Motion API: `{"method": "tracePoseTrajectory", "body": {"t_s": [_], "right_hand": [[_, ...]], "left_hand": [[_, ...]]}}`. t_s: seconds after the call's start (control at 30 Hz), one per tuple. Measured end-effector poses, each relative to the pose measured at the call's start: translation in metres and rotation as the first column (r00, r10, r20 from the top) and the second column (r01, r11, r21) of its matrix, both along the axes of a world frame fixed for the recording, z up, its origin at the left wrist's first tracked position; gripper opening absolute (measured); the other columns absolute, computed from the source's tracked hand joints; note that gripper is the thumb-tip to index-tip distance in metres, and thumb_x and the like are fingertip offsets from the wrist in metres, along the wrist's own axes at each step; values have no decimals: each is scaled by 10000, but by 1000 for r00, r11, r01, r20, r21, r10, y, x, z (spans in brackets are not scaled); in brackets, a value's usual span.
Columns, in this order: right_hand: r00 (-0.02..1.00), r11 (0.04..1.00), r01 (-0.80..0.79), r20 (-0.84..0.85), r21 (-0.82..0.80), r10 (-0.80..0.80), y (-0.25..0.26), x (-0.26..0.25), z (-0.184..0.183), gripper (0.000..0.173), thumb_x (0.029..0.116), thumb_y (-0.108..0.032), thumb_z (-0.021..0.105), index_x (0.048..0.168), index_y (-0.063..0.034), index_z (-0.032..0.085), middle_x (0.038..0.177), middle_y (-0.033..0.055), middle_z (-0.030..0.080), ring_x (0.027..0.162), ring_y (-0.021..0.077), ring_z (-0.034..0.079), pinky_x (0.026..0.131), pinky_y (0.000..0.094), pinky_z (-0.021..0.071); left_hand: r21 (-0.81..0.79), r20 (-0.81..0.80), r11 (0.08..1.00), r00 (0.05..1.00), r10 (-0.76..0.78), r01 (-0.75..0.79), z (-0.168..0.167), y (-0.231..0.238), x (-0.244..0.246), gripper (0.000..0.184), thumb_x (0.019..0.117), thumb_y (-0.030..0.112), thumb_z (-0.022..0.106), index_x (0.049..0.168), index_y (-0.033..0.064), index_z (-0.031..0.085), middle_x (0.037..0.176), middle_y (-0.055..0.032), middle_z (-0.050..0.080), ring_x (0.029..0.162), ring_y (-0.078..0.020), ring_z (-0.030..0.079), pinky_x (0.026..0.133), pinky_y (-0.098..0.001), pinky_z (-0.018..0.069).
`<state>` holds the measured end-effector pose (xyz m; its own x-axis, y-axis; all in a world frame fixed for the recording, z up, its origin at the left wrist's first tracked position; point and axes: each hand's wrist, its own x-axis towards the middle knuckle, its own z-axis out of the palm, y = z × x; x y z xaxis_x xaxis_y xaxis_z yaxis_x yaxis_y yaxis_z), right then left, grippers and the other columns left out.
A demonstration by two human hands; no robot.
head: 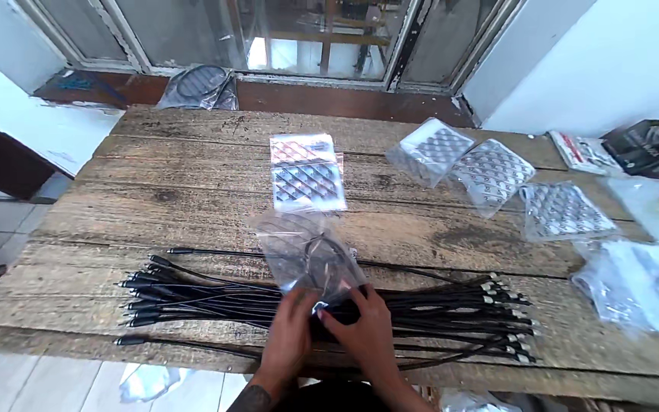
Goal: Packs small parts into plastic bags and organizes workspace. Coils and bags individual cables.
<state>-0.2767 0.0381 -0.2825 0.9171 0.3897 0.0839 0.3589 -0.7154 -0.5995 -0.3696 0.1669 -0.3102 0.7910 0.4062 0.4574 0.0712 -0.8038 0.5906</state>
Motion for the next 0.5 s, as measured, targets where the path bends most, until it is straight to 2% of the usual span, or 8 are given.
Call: {"method": "tracePoseTrajectory", "body": {"t_s": [0.03, 0.1, 0.17, 0.27, 0.33, 0.37, 0.43, 0.5], "right_hand": [[1000, 1000, -9, -7, 12, 9, -2, -8, 0, 789, 694, -646, 783, 1266, -105, 734, 1359, 313, 594, 1207, 511, 594, 985, 661, 465], [998, 1000, -14, -56, 18, 15, -4, -16, 2, 810, 706, -683, 753, 1317, -153, 713, 1409, 285, 573, 1247, 485, 578, 1009, 644, 453], [996, 1000, -21, -90, 5, 21, 0, -16, 1, 786, 720, -685, 748, 1318, -176, 714, 1429, 278, 558, 1273, 479, 559, 1030, 638, 438], [999, 1000, -30, -35, 9, 30, 12, -12, -4, 733, 729, -630, 765, 1259, -126, 742, 1369, 310, 586, 1249, 511, 563, 1031, 661, 429], [998, 999, -35, 45, 14, 35, 23, -4, -10, 714, 706, -606, 797, 1206, -97, 760, 1308, 291, 628, 1225, 493, 578, 1027, 653, 441], [997, 999, -44, 61, -12, 45, 29, 0, -14, 744, 695, -609, 803, 1243, -109, 744, 1380, 276, 592, 1290, 482, 542, 1061, 645, 424], [997, 989, -68, -35, -132, 64, 39, 7, -16, 857, 705, -656, 789, 1370, -130, 664, 1527, 280, 455, 1417, 478, 417, 1153, 624, 334], [986, 973, -137, -118, -188, 116, 45, 11, -22, 1005, 692, -722, 763, 1474, -125, 557, 1598, 294, 337, 1478, 480, 315, 1202, 611, 259]], "left_hand": [[-76, -42, 985, 988, 151, -154, -7, 7, -5, 351, 857, 20, 631, 1198, -63, 642, 1191, -293, 624, 1037, -399, 676, 870, -463, 588], [-240, -236, 896, 918, 318, -372, -16, 19, -11, 296, 948, 180, 637, 1124, -59, 645, 1039, -214, 657, 908, -320, 681, 802, -472, 587], [-387, -417, 826, 877, 240, -410, -15, 22, -12, 321, 1033, 254, 561, 981, -25, 713, 850, -159, 700, 790, -291, 694, 759, -510, 563], [-474, -367, 871, 928, -62, -129, -7, 4, -16, 256, 995, 147, 558, 963, -32, 738, 915, -155, 727, 857, -263, 715, 826, -452, 584], [-503, -296, 858, 912, -285, 104, -2, -10, -23, 216, 966, 115, 575, 948, -33, 731, 953, -168, 728, 911, -265, 717, 867, -443, 577], [-504, -255, 840, 895, -367, 201, -1, -15, -28, 205, 965, 106, 584, 943, -35, 731, 957, -174, 729, 926, -268, 720, 876, -441, 579], [-478, -178, 818, 876, -448, 321, -5, -19, -36, 197, 966, 101, 597, 906, -38, 722, 905, -176, 723, 884, -269, 722, 835, -430, 587], [-491, -223, 822, 870, -440, 290, -6, -15, -47, 210, 972, 118, 595, 898, -36, 718, 894, -177, 720, 873, -276, 719, 829, -443, 583]]}}
